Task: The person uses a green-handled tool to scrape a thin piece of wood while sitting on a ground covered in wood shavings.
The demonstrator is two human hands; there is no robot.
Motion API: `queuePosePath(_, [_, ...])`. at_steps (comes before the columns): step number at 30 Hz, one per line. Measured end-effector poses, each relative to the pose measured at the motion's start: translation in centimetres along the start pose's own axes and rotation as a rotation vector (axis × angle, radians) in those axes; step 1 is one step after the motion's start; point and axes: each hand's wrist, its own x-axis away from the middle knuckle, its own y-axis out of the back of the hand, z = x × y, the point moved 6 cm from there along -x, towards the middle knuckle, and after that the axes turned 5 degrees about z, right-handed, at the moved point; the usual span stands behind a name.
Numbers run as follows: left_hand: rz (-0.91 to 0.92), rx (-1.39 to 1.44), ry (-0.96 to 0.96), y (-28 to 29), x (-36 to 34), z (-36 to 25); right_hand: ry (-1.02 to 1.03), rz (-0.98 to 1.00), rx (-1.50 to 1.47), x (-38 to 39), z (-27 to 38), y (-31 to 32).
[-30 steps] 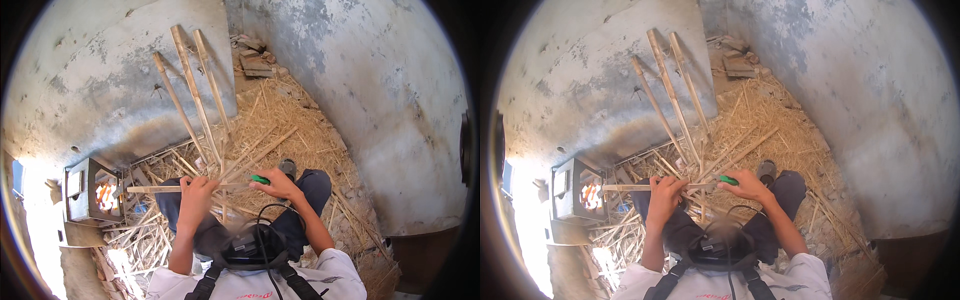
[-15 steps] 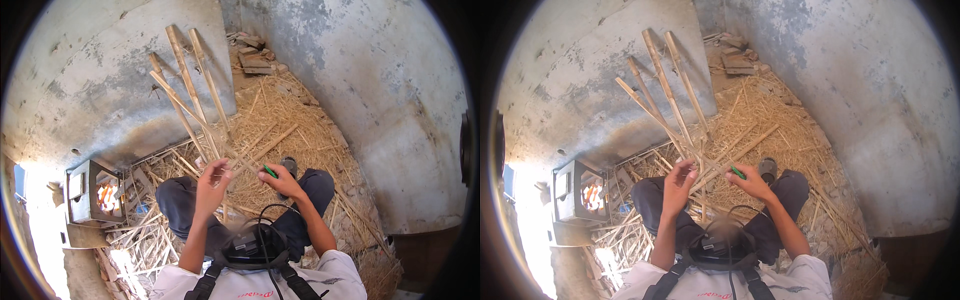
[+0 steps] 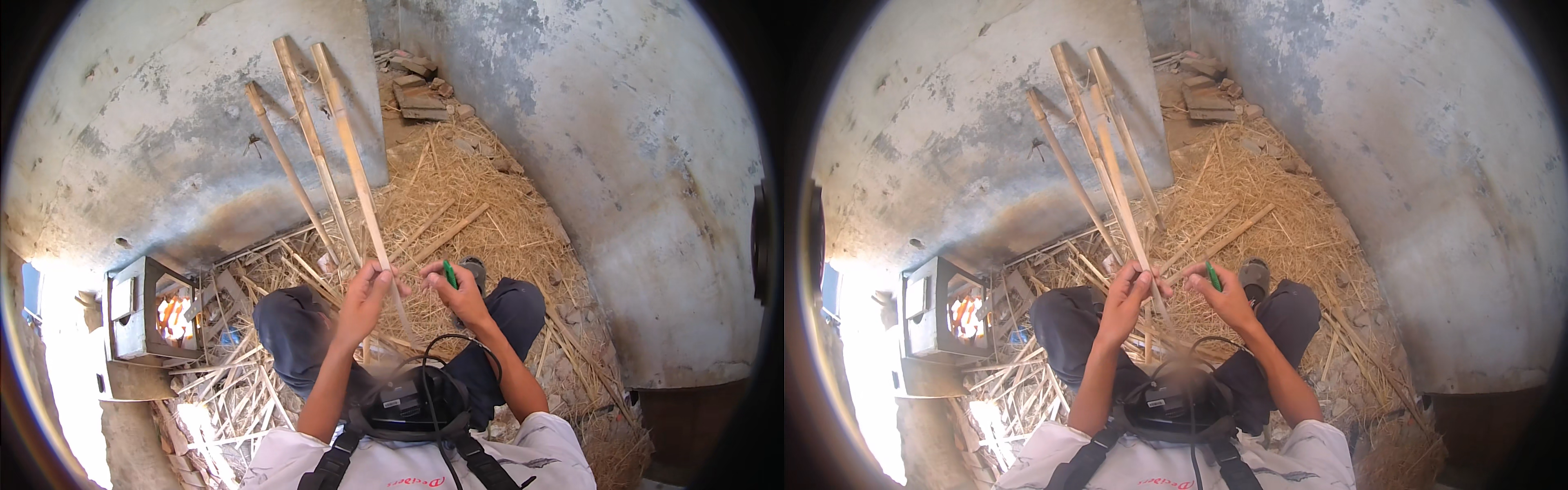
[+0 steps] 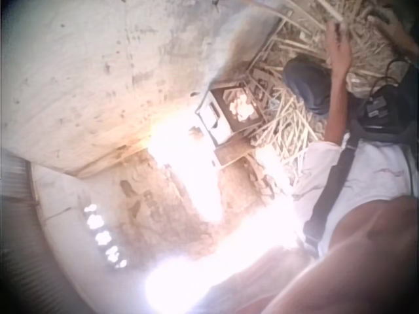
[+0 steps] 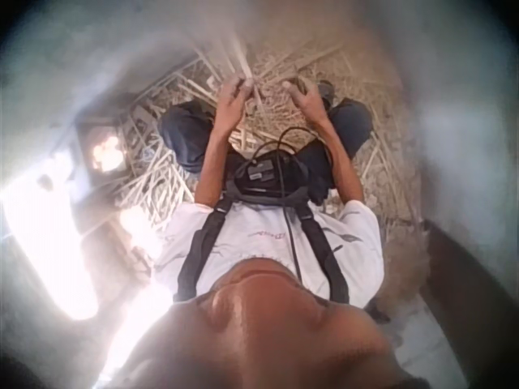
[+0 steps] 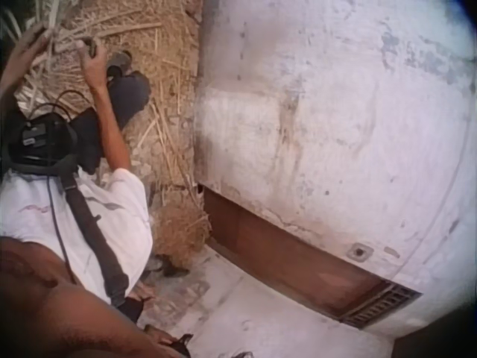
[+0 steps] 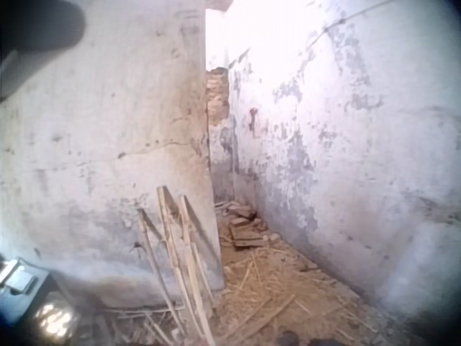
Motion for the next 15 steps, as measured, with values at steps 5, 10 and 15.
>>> queuePosePath(5, [0.211,0.071,0.228,-0.8,0.9,1.5,0.007,-0.094,-0.179,-0.1,2.1,0.6])
queuePosePath(10, [0.177,-0.255,0.249,-1.3,1.7,1.6,0.190,-0.150,-0.095,-0.2,1.5,0.9])
queuePosePath(15, [0.062,-0.552,0.109,-1.5,2.3,-1.0,0.163,-0.178,-0.030,0.0,1.3,0.8])
